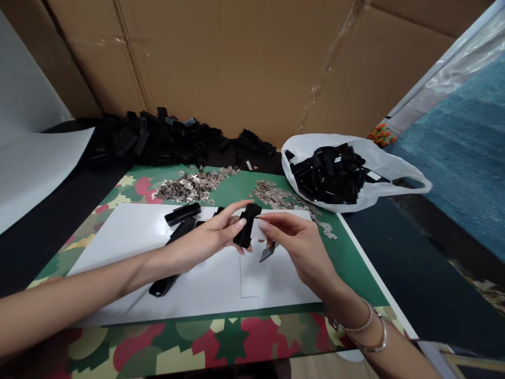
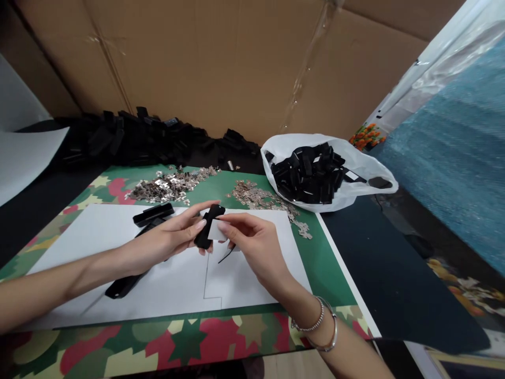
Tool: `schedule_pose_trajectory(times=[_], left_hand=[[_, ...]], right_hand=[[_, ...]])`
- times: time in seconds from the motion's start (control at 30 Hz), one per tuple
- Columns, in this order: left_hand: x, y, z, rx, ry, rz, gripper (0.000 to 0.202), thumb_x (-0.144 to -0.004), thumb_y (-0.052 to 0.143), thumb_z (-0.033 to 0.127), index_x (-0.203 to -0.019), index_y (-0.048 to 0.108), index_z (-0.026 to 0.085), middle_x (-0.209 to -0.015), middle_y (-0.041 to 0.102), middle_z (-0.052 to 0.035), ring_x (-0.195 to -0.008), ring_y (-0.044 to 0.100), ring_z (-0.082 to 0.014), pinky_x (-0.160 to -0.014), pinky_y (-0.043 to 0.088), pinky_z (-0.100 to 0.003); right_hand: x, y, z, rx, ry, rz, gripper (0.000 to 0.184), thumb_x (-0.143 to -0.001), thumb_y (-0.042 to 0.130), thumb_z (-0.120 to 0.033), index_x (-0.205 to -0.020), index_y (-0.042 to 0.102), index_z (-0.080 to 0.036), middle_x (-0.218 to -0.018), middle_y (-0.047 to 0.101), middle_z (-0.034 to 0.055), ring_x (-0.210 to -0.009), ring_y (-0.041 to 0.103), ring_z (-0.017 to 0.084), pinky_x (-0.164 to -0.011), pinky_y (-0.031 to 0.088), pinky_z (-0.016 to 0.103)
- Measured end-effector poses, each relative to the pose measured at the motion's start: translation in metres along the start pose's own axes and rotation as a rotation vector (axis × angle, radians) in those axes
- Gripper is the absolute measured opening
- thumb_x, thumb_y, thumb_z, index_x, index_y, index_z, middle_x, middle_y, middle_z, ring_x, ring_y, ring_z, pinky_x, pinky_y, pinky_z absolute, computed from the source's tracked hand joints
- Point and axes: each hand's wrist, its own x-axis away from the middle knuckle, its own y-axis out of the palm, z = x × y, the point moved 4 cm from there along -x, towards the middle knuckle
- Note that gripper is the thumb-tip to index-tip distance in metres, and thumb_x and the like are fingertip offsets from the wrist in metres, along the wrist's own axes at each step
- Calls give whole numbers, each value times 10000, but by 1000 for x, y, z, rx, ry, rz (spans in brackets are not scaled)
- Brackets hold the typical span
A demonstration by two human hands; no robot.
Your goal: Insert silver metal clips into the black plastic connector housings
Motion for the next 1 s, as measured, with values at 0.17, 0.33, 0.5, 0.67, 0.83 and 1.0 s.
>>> schedule_pose_trajectory(times=[0.17,0.33,0.5,0.67,0.83,1.0], left_hand=[[1,5,0,132,8,-45,387,-948,354,266,-1329,291,250,-880,580,-13,-792,612,-143,-766,469,-310],[1,6,-2,283,36,-48,318,-951,368,219,-1265,341,260,-908,561,-2,-810,617,-145,-769,439,-308],[1,6,-4,338,70,-74,294,-958,351,194,-1242,346,270,-885,580,9,-806,626,-143,-780,433,-313],[0,7,-3,342,76,-84,294,-958,351,187,-1241,344,269,-882,582,11,-804,625,-142,-785,432,-314],[0,8,-3,370,70,-84,291,-957,342,173,-1238,336,250,-887,576,4,-780,618,-135,-776,435,-312],[0,6,-5,377,85,-81,283,-956,360,199,-1232,351,257,-868,565,11,-778,611,-134,-778,429,-310]], right_hand=[[2,1,6,-70,-25,97,215,-677,742,-267,-853,643,-193,-698,641,-17,-549,565,91,-479,480,217],[4,3,7,-114,-21,130,212,-674,745,-253,-818,607,-182,-694,640,-22,-520,557,76,-467,471,201],[3,4,10,-197,39,115,227,-663,756,-251,-812,604,-173,-697,634,-20,-510,541,69,-454,449,197],[3,4,10,-262,71,96,228,-651,764,-236,-798,605,-166,-668,628,-24,-505,534,67,-452,445,187],[3,3,9,-291,80,94,222,-642,769,-229,-784,610,-167,-658,627,-29,-481,524,61,-424,429,177],[3,1,7,-296,44,102,209,-651,766,-229,-789,617,-178,-641,614,-45,-450,507,50,-399,415,167]])
